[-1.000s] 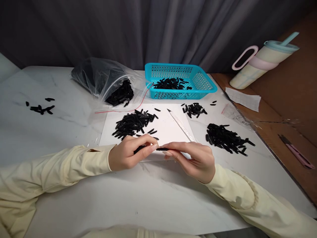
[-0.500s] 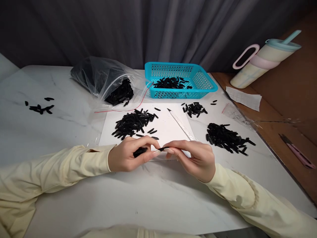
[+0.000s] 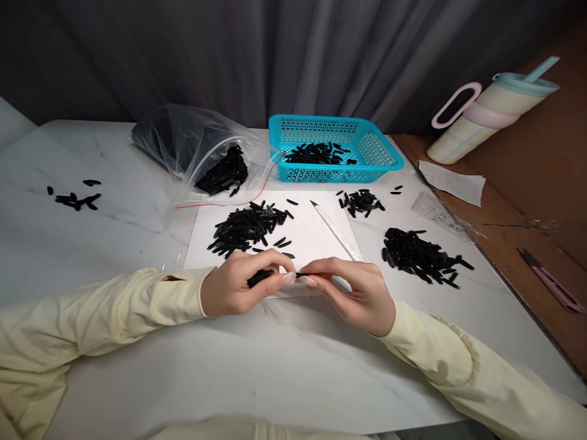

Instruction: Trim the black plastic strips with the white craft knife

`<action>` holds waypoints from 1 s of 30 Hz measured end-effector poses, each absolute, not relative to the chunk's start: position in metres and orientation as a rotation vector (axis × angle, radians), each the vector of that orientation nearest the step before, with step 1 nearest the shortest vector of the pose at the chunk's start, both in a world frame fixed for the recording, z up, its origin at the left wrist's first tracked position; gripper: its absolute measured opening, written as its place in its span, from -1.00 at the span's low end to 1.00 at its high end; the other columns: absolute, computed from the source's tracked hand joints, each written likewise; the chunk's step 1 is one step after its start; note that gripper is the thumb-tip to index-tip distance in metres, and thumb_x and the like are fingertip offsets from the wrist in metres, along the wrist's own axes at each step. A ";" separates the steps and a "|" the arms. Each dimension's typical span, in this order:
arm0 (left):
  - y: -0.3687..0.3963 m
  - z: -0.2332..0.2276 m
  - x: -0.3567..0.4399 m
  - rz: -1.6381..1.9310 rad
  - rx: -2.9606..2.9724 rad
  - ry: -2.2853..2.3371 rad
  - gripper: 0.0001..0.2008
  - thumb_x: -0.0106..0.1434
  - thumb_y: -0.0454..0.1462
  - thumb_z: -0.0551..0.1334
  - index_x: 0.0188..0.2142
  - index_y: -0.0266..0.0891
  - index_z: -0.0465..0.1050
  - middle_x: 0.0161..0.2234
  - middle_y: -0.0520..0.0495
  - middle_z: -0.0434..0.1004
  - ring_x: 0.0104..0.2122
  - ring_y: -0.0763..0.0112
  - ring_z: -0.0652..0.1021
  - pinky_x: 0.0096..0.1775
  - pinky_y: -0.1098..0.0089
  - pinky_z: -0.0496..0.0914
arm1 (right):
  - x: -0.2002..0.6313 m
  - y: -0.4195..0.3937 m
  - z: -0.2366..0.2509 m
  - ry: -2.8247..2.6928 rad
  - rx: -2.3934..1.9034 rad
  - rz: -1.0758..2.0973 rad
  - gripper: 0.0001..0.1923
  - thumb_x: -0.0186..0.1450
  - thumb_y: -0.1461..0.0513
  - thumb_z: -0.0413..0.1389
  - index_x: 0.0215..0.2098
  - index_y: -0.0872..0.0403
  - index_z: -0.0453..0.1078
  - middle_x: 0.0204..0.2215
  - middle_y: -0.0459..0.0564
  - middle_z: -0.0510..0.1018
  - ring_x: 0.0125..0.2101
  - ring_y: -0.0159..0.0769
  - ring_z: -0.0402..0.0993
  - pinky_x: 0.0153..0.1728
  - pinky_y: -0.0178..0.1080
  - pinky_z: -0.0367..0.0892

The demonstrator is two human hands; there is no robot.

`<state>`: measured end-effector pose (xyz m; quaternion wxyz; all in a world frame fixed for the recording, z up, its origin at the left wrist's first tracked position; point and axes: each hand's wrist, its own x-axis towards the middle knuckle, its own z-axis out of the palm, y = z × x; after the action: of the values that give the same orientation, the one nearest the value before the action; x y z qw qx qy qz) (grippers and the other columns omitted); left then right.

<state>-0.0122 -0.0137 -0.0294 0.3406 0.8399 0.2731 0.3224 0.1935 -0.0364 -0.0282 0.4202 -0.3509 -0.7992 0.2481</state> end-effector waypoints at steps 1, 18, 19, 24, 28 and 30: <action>-0.014 -0.030 -0.012 0.833 2.176 0.715 -0.86 0.28 -0.30 0.06 -0.28 -0.28 0.36 -0.55 0.04 0.37 -0.58 0.57 0.34 -0.49 0.56 0.24 | 0.193 -0.036 -0.029 -2.006 -0.872 0.633 -0.94 0.25 0.34 0.10 -0.30 0.11 0.39 -0.45 -0.03 0.58 -0.56 -0.43 0.46 -0.55 -0.40 0.37; -0.007 -0.025 -0.008 0.586 1.569 0.795 -0.68 0.33 -0.20 -0.03 -0.51 -0.29 0.26 -0.71 0.18 0.13 -0.74 0.65 0.18 -0.66 0.56 0.11 | 0.191 -0.034 -0.026 -1.461 -0.935 1.274 -0.90 0.26 0.30 0.11 -0.23 0.10 0.35 -0.41 -0.01 0.57 -0.55 -0.41 0.47 -0.67 -0.41 0.34; -0.007 -0.024 -0.008 0.565 1.565 0.791 -0.66 0.33 -0.20 -0.04 -0.52 -0.29 0.25 -0.71 0.17 0.13 -0.74 0.66 0.18 -0.65 0.56 0.12 | 0.191 -0.034 -0.026 -1.392 -0.938 1.333 -0.92 0.24 0.29 0.13 -0.29 0.10 0.31 -0.44 -0.02 0.58 -0.55 -0.39 0.48 -0.67 -0.41 0.33; -0.009 -0.019 -0.007 0.499 1.734 0.768 -0.65 0.34 -0.20 -0.06 -0.50 -0.30 0.30 -0.69 0.16 0.15 -0.71 0.65 0.20 -0.60 0.56 0.17 | 0.187 -0.037 -0.025 -1.271 -0.947 1.450 -0.72 0.15 0.29 0.23 -0.53 0.08 0.16 -0.58 -0.07 0.56 -0.64 -0.38 0.48 -0.70 -0.41 0.30; -0.011 -0.018 -0.006 0.477 1.845 0.689 -0.68 0.34 -0.24 -0.06 -0.49 -0.28 0.28 -0.67 0.16 0.17 -0.68 0.64 0.20 -0.56 0.57 0.18 | 0.183 -0.039 -0.024 -1.319 -0.899 1.386 -0.69 0.07 0.30 0.29 -0.62 0.10 0.20 -0.57 -0.06 0.56 -0.68 -0.44 0.40 -0.71 -0.40 0.31; -0.013 -0.018 -0.006 0.477 1.855 0.640 -0.69 0.34 -0.25 -0.06 -0.50 -0.27 0.24 -0.67 0.15 0.18 -0.68 0.64 0.20 -0.57 0.57 0.17 | 0.182 -0.040 -0.024 -1.387 -0.888 1.288 -0.70 0.04 0.31 0.31 -0.65 0.11 0.25 -0.58 -0.07 0.53 -0.66 -0.45 0.39 -0.67 -0.39 0.33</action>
<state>-0.0056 -0.0125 -0.0183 0.5322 0.7776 0.2683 0.2002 0.1815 -0.0396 -0.0242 0.5015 -0.3674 -0.5739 0.5330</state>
